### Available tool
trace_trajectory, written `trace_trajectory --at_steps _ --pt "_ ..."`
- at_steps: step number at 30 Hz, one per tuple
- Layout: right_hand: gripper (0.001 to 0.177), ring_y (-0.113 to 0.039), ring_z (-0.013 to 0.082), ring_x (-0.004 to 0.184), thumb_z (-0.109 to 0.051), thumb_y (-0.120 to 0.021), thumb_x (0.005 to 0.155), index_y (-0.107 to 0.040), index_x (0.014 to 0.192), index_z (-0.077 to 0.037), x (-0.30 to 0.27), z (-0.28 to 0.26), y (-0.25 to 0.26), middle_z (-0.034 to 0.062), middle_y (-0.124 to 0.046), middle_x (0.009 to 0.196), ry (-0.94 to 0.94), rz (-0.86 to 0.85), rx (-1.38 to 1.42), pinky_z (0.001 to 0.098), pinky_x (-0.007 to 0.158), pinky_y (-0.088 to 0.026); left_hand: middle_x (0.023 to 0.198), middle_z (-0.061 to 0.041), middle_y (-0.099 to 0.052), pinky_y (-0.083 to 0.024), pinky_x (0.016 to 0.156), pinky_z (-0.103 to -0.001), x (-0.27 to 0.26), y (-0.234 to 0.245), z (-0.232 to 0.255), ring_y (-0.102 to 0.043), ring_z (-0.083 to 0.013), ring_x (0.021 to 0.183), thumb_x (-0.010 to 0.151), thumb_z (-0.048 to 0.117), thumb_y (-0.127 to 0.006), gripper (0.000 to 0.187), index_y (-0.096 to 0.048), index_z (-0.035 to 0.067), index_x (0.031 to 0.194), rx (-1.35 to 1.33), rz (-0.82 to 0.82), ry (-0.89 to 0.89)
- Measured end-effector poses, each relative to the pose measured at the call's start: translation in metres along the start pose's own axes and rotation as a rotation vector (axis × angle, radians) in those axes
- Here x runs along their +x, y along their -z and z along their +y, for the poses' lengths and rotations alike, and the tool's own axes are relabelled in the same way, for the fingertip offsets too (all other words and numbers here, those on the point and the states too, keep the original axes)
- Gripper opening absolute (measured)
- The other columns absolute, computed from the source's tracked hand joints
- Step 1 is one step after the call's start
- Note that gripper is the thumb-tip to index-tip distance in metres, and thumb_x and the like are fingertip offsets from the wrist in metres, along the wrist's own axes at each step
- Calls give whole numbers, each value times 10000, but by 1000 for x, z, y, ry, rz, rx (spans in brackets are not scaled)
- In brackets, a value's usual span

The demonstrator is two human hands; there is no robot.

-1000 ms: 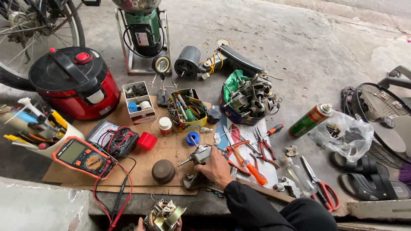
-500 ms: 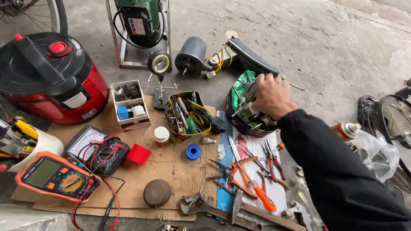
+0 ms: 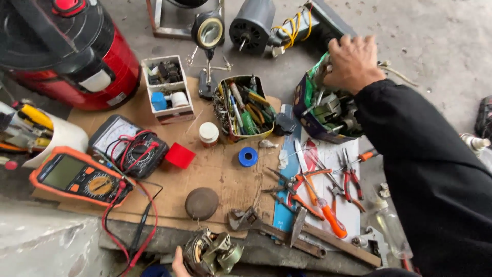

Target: The person disassembles a small electric motor by hand, removing the outer casing and internal components. They then use a power drill to remove screws from the motor housing and continue to separate the parts, including the rotor and stator, placing them on the workbench.

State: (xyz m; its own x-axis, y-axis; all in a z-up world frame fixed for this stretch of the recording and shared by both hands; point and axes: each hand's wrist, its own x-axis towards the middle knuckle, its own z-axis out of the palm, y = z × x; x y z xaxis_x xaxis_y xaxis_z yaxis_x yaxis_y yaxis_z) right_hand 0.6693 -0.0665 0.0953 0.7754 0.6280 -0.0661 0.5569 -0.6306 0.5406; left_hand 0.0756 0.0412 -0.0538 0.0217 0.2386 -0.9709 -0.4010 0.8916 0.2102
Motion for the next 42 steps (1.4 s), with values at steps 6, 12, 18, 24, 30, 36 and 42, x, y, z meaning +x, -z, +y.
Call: trace_trajectory --at_steps 6,12,18,24,30,36,42 --pt "751 -610 419 1365 -487 -905 957 -701 1508 -19 -113 -2 71 238 -689 1474 128 467 154 540 1144 -414 1491 -23 -708 -532 1067 -446 -71 -38 20 -666 -240 1351 959 639 -538 714 -657 211 1519 163 -29 -149" --pt "687 -694 458 1221 -392 -780 1083 -609 1551 79 -296 -64 91 329 -695 1432 -3 233 686 580 980 -572 1436 -63 -706 -534 938 -466 -93 -20 20 -663 -261 1270 926 633 -558 685 -663 202 1448 176 -190 -133" --pt "530 -805 328 1016 -470 -683 1041 -661 1395 -75 -434 -167 22 191 -745 1318 -147 -208 973 497 881 -693 1404 -83 -705 -550 882 -436 -102 2 17 -672 -266 1194 888 678 -555 749 -679 173 1427 182 -317 -116" --pt "367 -818 389 957 -530 -692 982 -755 1022 -170 -472 -250 -65 115 -804 964 -130 -334 871 560 834 -658 1533 -83 -594 -562 1150 -536 -94 -12 16 -656 -342 1350 818 775 -747 891 -509 241 1490 76 -425 -11" --pt "267 -799 307 791 -470 -736 939 -685 916 -209 -471 -264 -95 30 -724 804 -128 -106 669 463 666 -652 1596 -127 -611 -482 1240 -580 -77 -36 22 -656 -438 1428 709 837 -737 1029 -536 280 1551 76 -453 -14" --pt "213 -788 263 736 -410 -718 987 -681 950 -203 -457 -236 -95 6 -725 805 -244 -65 578 432 654 -642 1607 -174 -613 -475 1249 -612 -77 -48 24 -645 -486 1435 620 832 -783 1118 -562 291 1573 43 -436 -29" --pt "409 -797 451 1034 -500 -670 1026 -739 1112 -107 -440 -172 -60 186 -800 1047 -432 -176 775 616 917 -631 1631 -185 -581 -477 1233 -639 -70 -54 26 -621 -491 1440 652 809 -778 1136 -523 257 1612 35 -433 -51"
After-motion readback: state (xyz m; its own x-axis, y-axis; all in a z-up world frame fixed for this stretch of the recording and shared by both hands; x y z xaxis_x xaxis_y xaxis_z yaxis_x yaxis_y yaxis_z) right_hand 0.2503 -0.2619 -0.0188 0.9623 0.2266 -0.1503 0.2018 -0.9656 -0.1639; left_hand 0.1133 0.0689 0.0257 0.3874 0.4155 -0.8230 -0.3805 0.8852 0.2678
